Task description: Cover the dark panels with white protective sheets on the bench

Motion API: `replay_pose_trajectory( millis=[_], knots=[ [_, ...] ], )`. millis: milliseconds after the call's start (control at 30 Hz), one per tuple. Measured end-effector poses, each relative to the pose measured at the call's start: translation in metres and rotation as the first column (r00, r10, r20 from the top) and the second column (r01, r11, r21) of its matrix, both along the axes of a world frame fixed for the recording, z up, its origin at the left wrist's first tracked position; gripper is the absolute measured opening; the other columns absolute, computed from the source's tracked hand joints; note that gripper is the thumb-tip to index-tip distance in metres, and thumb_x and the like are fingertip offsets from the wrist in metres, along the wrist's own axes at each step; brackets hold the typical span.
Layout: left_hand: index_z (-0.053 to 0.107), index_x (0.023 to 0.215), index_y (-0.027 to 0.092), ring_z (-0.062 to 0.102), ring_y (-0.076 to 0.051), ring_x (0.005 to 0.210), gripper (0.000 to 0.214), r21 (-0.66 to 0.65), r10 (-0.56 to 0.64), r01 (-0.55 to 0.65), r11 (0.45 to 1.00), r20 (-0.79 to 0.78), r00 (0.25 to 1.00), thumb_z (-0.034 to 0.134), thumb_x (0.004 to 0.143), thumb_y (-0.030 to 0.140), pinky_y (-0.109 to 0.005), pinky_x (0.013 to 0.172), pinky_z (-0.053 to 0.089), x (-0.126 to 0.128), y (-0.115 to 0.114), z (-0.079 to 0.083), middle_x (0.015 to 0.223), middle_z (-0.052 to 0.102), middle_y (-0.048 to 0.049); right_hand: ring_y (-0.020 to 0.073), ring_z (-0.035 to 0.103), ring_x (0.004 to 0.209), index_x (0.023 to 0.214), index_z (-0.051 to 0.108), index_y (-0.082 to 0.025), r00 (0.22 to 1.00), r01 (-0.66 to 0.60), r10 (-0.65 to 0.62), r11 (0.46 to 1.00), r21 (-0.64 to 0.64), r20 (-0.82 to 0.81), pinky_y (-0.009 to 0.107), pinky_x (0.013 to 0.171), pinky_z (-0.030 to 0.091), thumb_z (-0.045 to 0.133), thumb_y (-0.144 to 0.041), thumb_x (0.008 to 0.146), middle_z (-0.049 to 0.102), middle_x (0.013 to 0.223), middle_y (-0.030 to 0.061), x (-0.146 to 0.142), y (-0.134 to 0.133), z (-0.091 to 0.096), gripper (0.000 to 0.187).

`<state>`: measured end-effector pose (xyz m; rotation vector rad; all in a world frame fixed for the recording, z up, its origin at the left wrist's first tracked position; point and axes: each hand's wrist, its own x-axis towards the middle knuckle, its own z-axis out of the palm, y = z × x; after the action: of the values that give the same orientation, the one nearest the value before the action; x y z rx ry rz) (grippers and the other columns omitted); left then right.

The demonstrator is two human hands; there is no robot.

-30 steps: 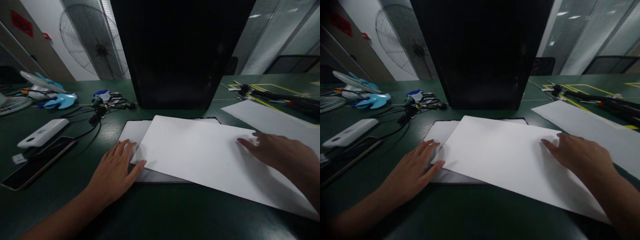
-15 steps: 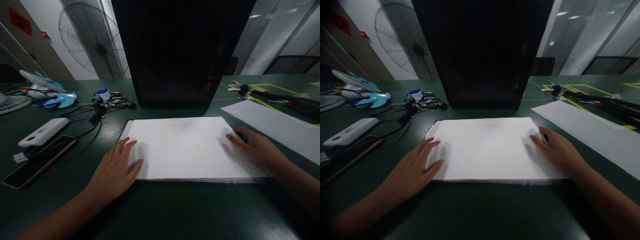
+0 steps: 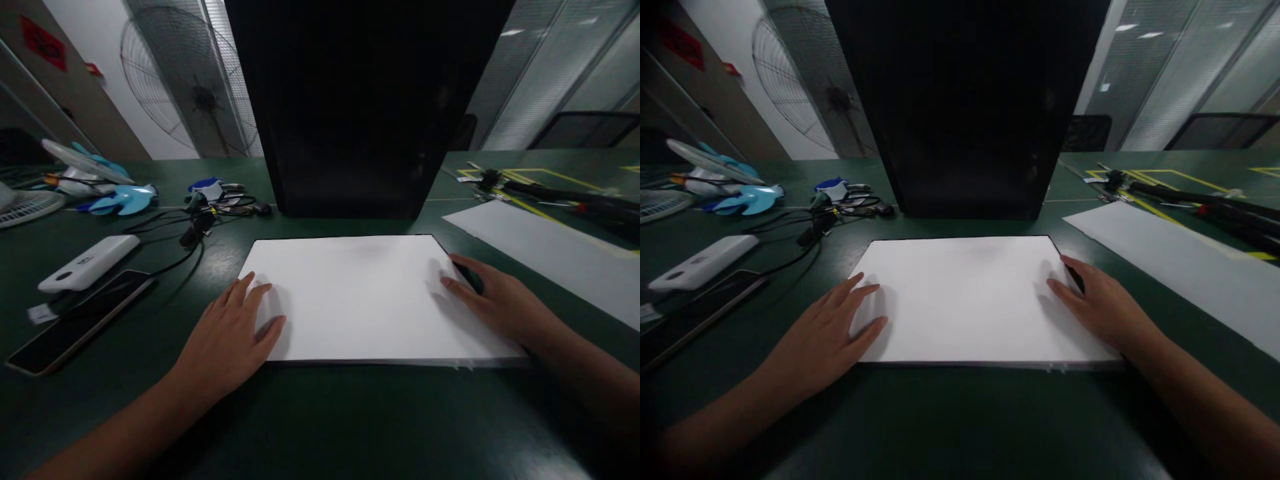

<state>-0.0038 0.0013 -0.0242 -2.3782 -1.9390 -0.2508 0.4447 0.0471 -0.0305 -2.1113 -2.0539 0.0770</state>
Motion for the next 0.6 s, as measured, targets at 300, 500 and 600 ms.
replay_pose_trajectory(
  millis=[300,500,600],
  knots=[
    [0.056,0.152,0.031,0.039,-0.039,0.154,0.061,0.047,-0.232,0.232,0.972,0.008,0.973,0.056,0.097,0.058,-0.063,0.124,0.034,0.004,-0.006,0.002,0.167,0.045,-0.0075,0.0407,0.052,0.134,0.155,0.047,-0.003,0.913,0.363,-0.379,0.924,0.123,0.149,0.048,0.103,0.04,0.035,-0.069,0.102,0.05,0.153,0.0307,0.133,0.029,-0.007,0.086],
    [0.055,0.154,0.038,0.043,-0.039,0.152,0.065,-0.005,-0.343,0.343,0.939,-0.005,0.939,0.061,0.094,0.063,-0.064,0.124,0.035,0.005,-0.008,0.0,0.167,0.044,-0.0049,0.037,0.066,0.108,0.142,0.065,-0.01,0.891,0.414,-0.4,0.91,-0.021,0.217,0.045,0.079,0.041,0.022,-0.058,0.106,0.066,0.131,0.029,0.133,0.017,0.002,0.074],
    [0.055,0.153,0.039,0.045,-0.038,0.15,0.066,-0.017,-0.353,0.353,0.935,0.006,0.935,0.062,0.093,0.064,-0.062,0.124,0.037,0.004,-0.01,-0.001,0.166,0.046,-0.0041,0.0361,0.068,0.1,0.136,0.07,-0.013,0.861,0.417,-0.42,0.906,0.076,0.286,0.043,0.074,0.039,0.019,-0.047,0.107,0.07,0.119,0.0271,0.113,0.013,0.013,0.068]
  ],
)
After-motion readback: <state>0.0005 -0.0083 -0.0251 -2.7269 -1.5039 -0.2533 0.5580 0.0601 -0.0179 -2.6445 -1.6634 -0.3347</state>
